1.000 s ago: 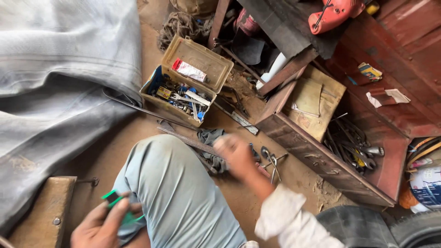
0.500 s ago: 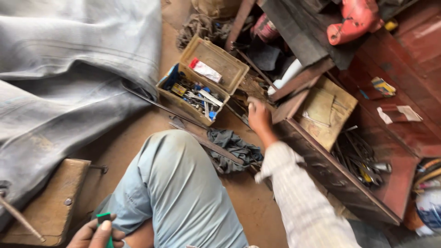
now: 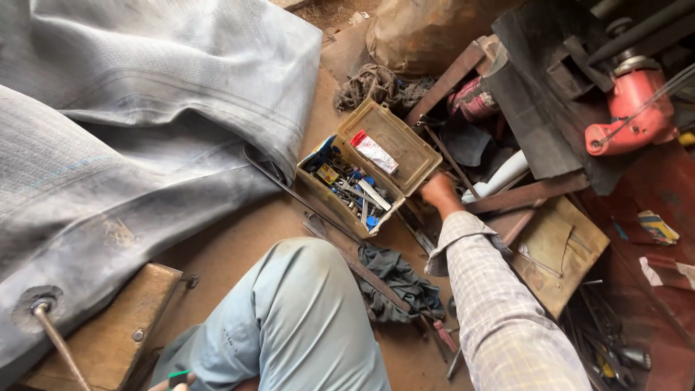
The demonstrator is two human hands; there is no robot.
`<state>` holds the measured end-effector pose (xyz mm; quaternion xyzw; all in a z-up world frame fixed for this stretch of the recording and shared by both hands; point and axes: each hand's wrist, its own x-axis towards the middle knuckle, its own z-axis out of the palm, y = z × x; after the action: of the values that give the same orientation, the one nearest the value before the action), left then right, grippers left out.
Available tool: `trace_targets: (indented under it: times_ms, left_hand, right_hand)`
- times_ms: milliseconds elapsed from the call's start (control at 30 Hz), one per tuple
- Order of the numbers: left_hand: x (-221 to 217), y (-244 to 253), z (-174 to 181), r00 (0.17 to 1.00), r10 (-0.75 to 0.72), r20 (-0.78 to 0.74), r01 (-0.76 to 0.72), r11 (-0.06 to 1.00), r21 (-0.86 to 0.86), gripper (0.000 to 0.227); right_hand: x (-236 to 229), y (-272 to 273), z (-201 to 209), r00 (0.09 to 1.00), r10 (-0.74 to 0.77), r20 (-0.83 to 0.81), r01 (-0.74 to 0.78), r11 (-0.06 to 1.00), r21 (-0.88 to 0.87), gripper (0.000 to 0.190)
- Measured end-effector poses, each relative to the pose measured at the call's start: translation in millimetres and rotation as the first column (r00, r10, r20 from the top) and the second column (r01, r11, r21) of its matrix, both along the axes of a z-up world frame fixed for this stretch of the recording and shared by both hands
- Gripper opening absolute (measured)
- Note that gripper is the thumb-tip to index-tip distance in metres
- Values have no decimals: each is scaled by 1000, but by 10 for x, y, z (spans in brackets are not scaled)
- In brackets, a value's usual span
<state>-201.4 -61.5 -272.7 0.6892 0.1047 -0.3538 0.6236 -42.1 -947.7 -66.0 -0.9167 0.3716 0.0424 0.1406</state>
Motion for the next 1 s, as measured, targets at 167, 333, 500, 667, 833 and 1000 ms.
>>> trace_targets:
  times_ms: [167, 333, 500, 667, 833, 1000]
  left_hand:
    - [-87, -981, 1657, 980, 152, 127, -175, 963, 202, 39]
    - [-59, -1110, 1811, 964, 225, 145, -253, 941, 225, 43]
    - [-91, -617, 1150, 974, 175, 141, -201, 958, 202, 45]
    - [162, -1120, 2007, 966, 239, 97, -249, 961, 116, 41]
    - [378, -1781, 4285, 905, 422, 57, -420, 907, -42, 29]
    - [505, -1689, 4981, 924, 368, 106, -373, 928, 27, 25]
  right_hand:
    - [45, 735, 613, 985, -121, 123, 109, 989, 99, 27]
    - [-235, 778, 609, 988, -81, 133, 93, 992, -85, 27]
    - [-515, 447, 828, 986, -139, -93, 146, 986, 77, 42]
    - [-813, 253, 1510, 980, 1, -198, 1, 1000, 10, 51]
    - [-1137, 903, 2722, 993, 114, -40, -120, 969, -214, 46]
    - [-1322, 942, 3033, 845, -127, 520, -213, 811, 544, 42]
